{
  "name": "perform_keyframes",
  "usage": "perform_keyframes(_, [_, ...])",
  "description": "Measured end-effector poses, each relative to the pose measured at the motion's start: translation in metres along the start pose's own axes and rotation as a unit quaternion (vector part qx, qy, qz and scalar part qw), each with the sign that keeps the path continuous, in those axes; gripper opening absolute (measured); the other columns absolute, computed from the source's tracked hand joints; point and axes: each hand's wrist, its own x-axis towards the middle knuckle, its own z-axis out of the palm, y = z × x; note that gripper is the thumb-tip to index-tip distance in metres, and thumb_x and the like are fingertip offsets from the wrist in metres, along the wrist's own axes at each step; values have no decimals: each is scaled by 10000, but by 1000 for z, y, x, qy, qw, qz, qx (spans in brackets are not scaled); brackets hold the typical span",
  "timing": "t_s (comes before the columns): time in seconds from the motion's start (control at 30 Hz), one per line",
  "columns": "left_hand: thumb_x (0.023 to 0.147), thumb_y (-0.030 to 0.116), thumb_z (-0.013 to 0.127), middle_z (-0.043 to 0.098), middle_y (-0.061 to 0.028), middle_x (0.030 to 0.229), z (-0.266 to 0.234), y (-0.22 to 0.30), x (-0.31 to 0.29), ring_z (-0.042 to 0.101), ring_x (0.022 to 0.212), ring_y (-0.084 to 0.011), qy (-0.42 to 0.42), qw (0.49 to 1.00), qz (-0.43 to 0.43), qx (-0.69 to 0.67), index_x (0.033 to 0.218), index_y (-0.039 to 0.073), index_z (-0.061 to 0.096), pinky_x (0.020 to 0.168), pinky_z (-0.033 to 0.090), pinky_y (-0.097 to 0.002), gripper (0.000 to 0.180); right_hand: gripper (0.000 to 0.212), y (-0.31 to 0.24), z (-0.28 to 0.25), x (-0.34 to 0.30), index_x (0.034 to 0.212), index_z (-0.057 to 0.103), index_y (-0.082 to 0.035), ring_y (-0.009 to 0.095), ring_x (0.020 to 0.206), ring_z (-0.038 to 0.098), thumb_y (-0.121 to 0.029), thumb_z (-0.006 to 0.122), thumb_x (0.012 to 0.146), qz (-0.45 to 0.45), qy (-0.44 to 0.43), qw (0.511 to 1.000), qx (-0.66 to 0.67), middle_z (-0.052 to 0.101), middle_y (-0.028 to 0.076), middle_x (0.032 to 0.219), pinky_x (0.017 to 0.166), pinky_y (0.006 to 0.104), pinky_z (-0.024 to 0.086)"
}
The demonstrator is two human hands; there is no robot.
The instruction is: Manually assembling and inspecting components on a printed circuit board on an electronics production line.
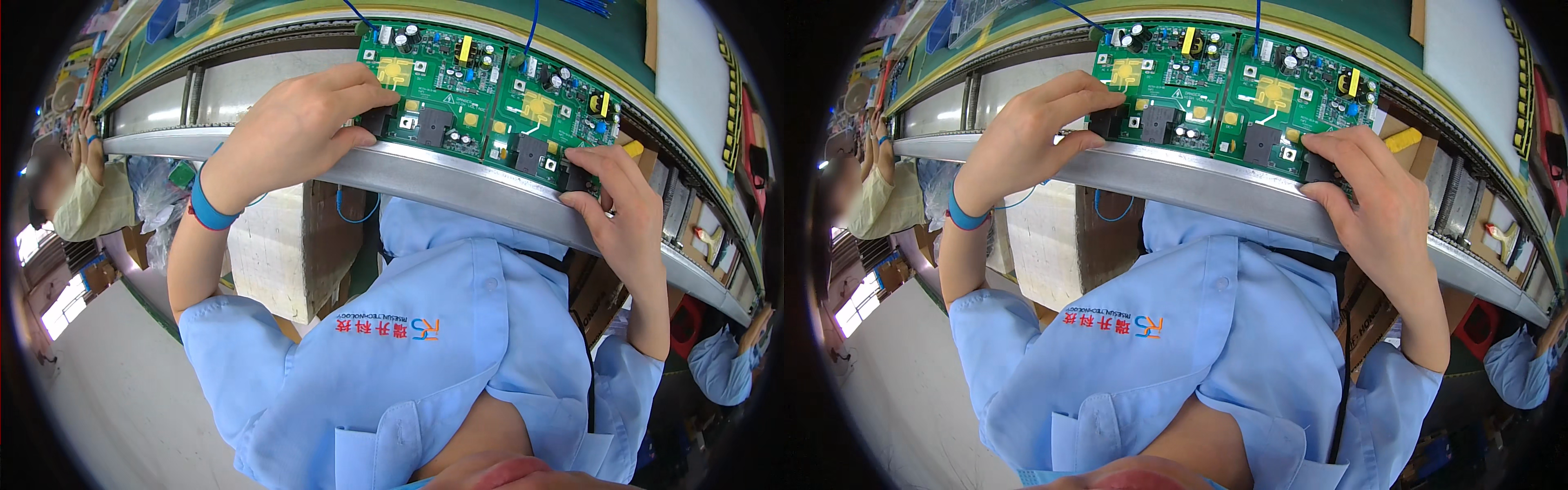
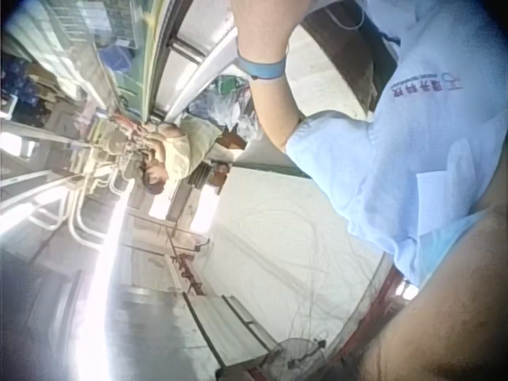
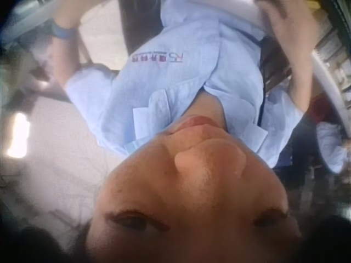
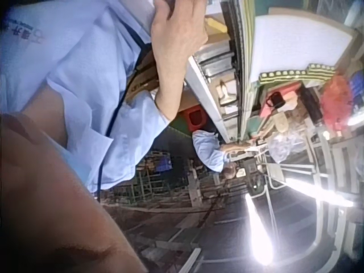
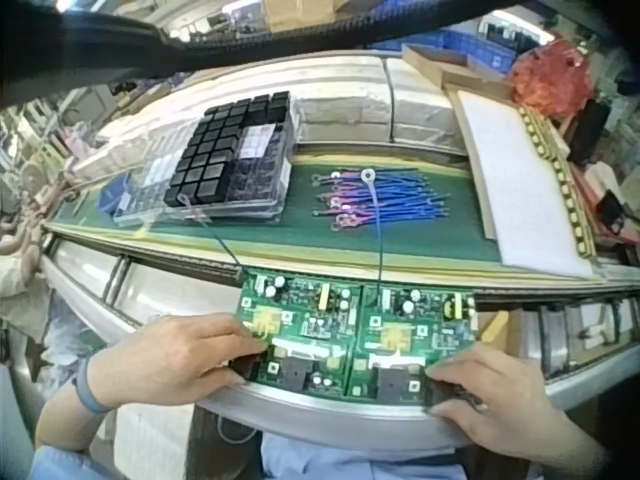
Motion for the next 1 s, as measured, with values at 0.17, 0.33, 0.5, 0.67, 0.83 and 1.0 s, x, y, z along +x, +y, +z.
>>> perform_keyframes(0.17, [723, 60, 735, 612, -113, 1081, 1, 8, -2, 626, 868, -320, 10, 999, -13, 36, 1146, 52, 625, 722, 524, -386, 437, 358, 0, 4, -3, 1078, 653, -76, 234, 837, 642, -125, 749, 736, -6, 4, 1000, -22, 637, 36, 1014, 633, 318, 516])
perform_keyframes(0.33, [726, 58, 727, 603, -105, 1093, 5, 7, -5, 626, 861, -315, 13, 997, -16, 72, 1136, 49, 626, 720, 520, -391, 422, 377, -1, 0, -3, 1102, 646, -74, 232, 824, 640, -148, 750, 747, -6, -18, 1000, -6, 632, 37, 1054, 628, 312, 516])
perform_keyframes(0.5, [723, 44, 724, 607, -112, 1080, 4, 1, -1, 626, 878, -320, 15, 1000, -4, 19, 1147, 41, 623, 732, 522, -382, 436, 361, -6, -5, -1, 1104, 645, -64, 237, 811, 648, -120, 740, 760, 34, -1, 999, 4, 635, 44, 1056, 625, 308, 525])
perform_keyframes(0.67, [737, 28, 708, 609, -129, 1068, 7, 10, 14, 619, 912, -333, 19, 998, 13, -55, 1175, 26, 609, 768, 519, -386, 449, 362, -4, -10, 8, 1104, 643, -59, 236, 846, 661, -89, 735, 755, -76, 37, 996, 21, 639, 71, 1053, 628, 304, 534])
perform_keyframes(0.83, [827, 5, 596, 596, -176, 1119, 11, 30, 43, 610, 991, -338, -46, 980, 27, -193, 1253, 14, 563, 849, 499, -392, 428, 247, -24, 13, 9, 1020, 627, -68, 203, 774, 657, -83, 624, 774, -210, 13, 978, 11, 620, 49, 930, 550, 318, 525])
perform_keyframes(1.0, [942, 36, 489, 589, -175, 1150, 24, 52, 83, 610, 999, -298, -128, 941, 71, -306, 1326, 31, 511, 860, 495, -384, 385, 273, -38, 35, 8, 1013, 635, -37, 173, 653, 631, -101, 584, 753, -217, -35, 966, -134, 623, 68, 823, 486, 304, 487])
